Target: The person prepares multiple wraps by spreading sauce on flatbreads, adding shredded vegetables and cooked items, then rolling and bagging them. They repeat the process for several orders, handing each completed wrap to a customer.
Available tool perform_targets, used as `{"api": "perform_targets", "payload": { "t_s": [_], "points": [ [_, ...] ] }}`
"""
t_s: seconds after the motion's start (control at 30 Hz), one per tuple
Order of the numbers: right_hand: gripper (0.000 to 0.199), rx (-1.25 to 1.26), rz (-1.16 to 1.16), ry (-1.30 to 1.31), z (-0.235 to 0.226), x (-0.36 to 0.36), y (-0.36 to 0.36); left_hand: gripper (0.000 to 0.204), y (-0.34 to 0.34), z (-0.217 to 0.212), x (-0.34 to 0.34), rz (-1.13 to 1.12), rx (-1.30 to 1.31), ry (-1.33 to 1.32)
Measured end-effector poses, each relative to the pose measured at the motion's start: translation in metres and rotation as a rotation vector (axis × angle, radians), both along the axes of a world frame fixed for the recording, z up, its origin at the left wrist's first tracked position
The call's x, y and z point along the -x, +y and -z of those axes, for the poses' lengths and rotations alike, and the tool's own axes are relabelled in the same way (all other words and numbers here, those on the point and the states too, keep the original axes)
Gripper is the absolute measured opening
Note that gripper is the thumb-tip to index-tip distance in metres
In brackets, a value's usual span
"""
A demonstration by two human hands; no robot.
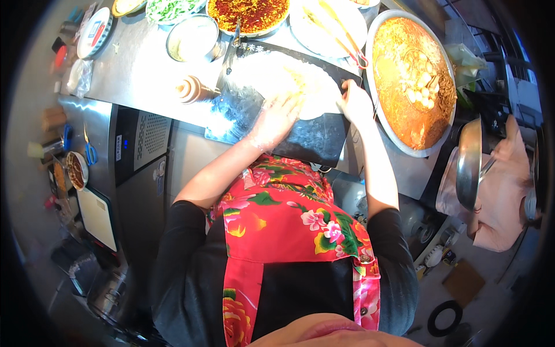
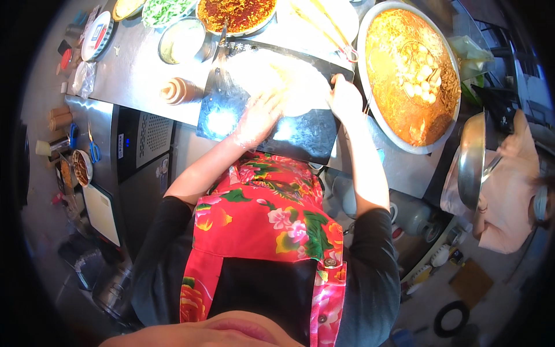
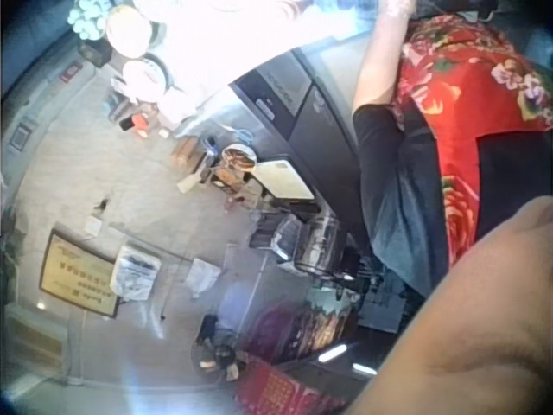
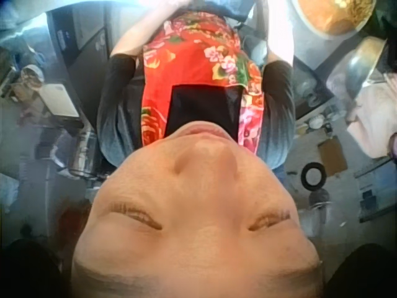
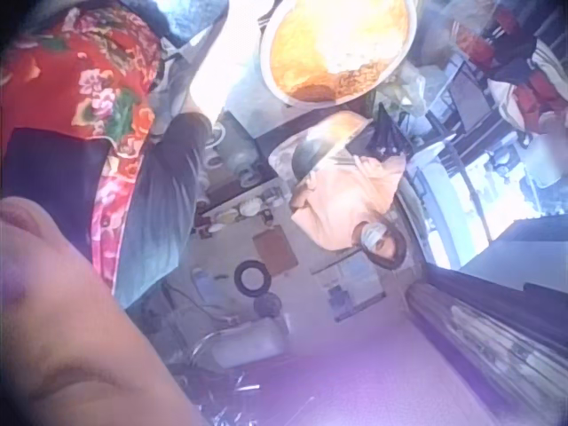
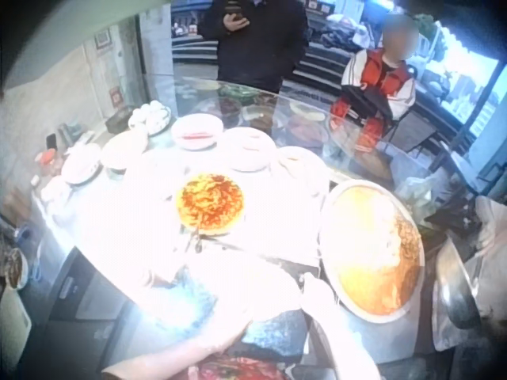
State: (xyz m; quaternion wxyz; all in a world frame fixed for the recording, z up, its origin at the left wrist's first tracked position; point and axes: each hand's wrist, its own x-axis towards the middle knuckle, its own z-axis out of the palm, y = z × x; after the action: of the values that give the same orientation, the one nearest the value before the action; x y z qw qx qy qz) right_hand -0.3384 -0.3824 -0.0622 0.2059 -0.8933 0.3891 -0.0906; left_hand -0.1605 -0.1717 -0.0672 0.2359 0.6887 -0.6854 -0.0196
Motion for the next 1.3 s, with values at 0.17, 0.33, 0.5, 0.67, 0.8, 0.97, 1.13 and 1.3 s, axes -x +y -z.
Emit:
{"api": "perform_targets", "payload": {
  "t_s": [0.17, 0.33, 0.5, 0.67, 0.8, 0.97, 1.13, 1.3],
  "points": [
    [0.017, -0.394, -0.362, 0.49, -0.028, -0.061, -0.058, 0.045, -0.005, -0.007, 0.007, -0.047, -0.061, -0.124],
    [0.027, -0.253, -0.934, 0.471, -0.038, -0.177, 0.013, 0.044, 0.002, -0.009, 0.023, -0.057, -0.352, -0.274],
    [0.032, -0.39, -1.218, 0.385, -0.043, -0.2, 0.035, 0.04, 0.009, 0.002, 0.025, -0.124, -0.057, -0.001],
    [0.047, -0.141, -1.104, 0.264, -0.082, -0.14, -0.005, 0.038, 0.018, 0.013, 0.016, -0.148, 0.097, 0.616],
    [0.05, 0.221, -1.433, 0.117, -0.069, -0.143, -0.011, 0.037, 0.029, 0.007, 0.015, -0.201, 0.273, 0.918],
    [0.066, -0.392, -1.162, 0.023, -0.049, -0.164, -0.005, 0.043, 0.039, 0.0, 0.003, -0.493, 0.225, 1.305],
    [0.073, 0.129, -1.328, -0.063, -0.047, -0.151, 0.026, 0.052, 0.047, -0.006, -0.019, -0.465, 0.272, 1.856],
    [0.065, -0.214, -1.138, 0.054, -0.032, -0.184, 0.041, 0.065, 0.047, -0.015, -0.026, -0.728, 0.471, 1.651]
  ]
}}
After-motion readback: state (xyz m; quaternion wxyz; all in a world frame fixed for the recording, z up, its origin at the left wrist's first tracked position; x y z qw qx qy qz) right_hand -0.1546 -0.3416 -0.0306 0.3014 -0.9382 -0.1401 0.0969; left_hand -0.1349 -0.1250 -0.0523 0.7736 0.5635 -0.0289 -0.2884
